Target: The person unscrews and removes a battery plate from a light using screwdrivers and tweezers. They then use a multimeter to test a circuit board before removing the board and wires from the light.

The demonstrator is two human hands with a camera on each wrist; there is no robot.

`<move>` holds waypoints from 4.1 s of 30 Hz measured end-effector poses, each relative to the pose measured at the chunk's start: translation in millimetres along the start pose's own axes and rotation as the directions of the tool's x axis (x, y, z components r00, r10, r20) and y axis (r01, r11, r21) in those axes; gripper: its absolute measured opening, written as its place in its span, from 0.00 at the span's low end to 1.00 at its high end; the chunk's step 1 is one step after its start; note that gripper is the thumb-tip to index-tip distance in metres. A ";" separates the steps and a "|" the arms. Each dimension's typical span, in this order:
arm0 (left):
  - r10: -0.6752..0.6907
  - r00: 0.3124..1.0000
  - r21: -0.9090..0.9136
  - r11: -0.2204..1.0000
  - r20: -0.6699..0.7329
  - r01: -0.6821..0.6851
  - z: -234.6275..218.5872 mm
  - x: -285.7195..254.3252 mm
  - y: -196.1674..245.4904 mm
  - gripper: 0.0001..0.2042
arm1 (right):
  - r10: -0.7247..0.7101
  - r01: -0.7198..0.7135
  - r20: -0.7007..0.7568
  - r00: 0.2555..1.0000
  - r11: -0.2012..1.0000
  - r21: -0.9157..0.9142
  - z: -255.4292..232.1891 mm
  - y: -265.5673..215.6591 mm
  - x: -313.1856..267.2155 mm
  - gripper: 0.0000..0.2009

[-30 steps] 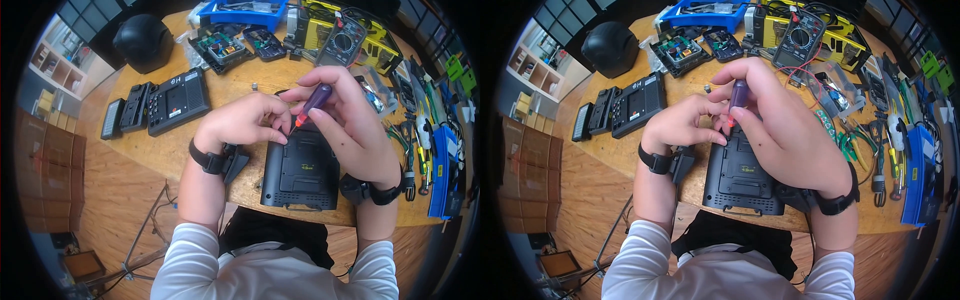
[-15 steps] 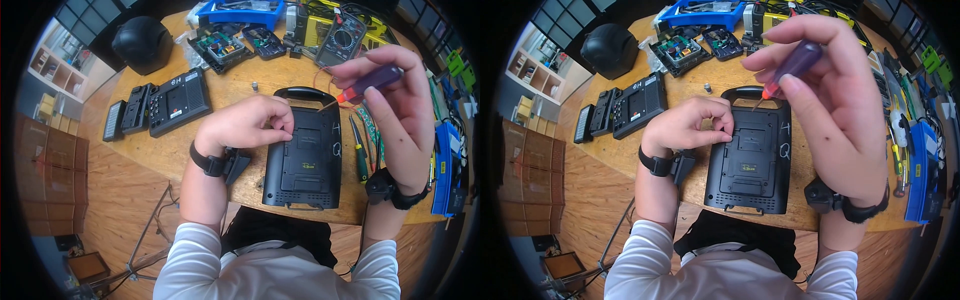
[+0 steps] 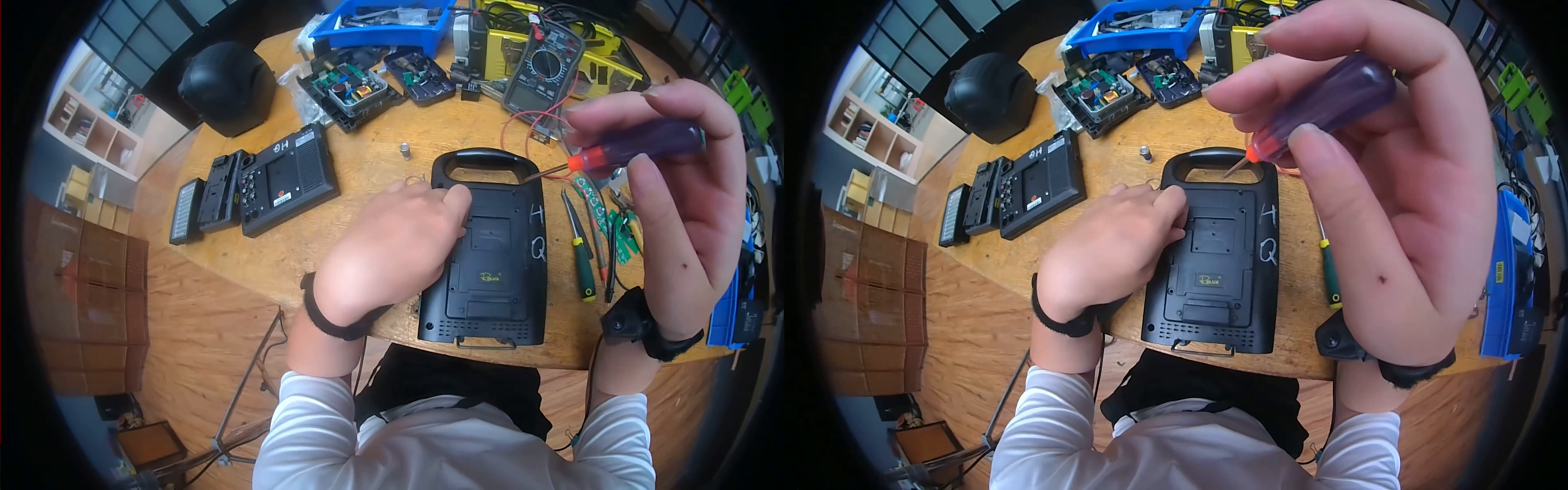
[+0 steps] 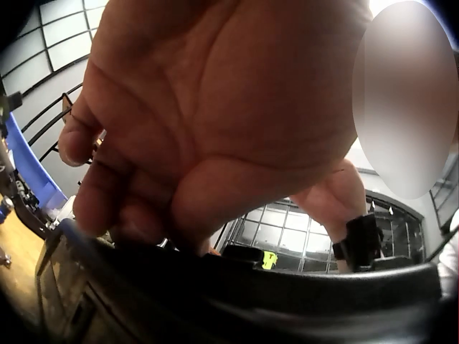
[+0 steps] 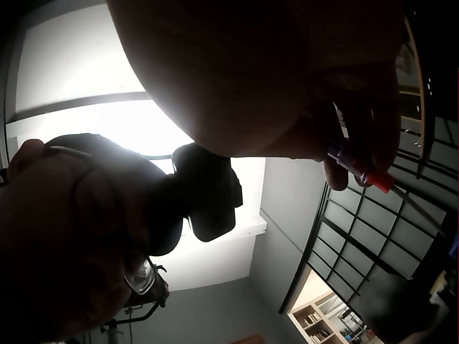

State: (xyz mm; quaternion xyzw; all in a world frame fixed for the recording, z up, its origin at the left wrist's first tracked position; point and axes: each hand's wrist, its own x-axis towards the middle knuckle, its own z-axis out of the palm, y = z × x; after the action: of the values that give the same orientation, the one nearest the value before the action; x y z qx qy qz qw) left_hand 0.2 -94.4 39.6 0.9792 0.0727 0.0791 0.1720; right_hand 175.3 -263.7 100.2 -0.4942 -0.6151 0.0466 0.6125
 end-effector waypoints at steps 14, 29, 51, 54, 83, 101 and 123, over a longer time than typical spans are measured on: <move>0.012 1.000 0.441 0.897 0.020 -0.020 2.8 -0.2 13.2 0.03 | -0.165 0.160 -0.033 0.986 0.980 -0.123 -38.2 -39.2 -22.9 0.19; -0.186 0.972 -0.039 0.982 -0.144 0.183 -4.0 -12.8 3.1 0.07 | -0.167 0.151 -0.029 0.986 0.944 -0.294 -84.2 -43.2 -37.6 0.19; -0.338 0.911 -0.943 0.307 -0.236 -0.130 87.6 -30.3 -34.4 0.06 | 0.023 -0.015 0.079 0.997 0.995 -0.098 49.3 49.4 -1.1 0.21; -0.313 0.911 -0.929 0.336 -0.267 -0.156 92.2 -31.3 -38.6 0.06 | 0.076 -0.064 0.104 0.992 0.991 -0.118 50.9 52.4 -1.9 0.21; -0.262 0.946 -0.922 0.380 -0.190 -0.080 78.2 -27.1 -45.5 0.06 | 0.077 -0.071 0.091 0.993 0.995 -0.067 60.4 56.0 -3.4 0.19; 0.010 1.000 -0.861 0.508 -0.006 -0.010 41.2 -7.1 -68.2 0.08 | 0.111 -0.132 0.157 0.981 0.983 0.125 61.9 58.2 -3.8 0.19; -0.087 0.996 -0.693 0.718 -0.007 0.058 22.2 -4.9 -42.6 0.06 | 0.112 -0.134 0.155 0.982 0.981 0.140 50.9 59.6 -3.7 0.12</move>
State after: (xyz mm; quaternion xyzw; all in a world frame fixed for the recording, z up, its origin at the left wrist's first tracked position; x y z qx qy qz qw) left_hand -5.5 -62.8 3.5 0.8389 0.0793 0.1126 0.5266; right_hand 166.6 -208.0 45.6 -0.4793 -0.6214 0.1663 0.5971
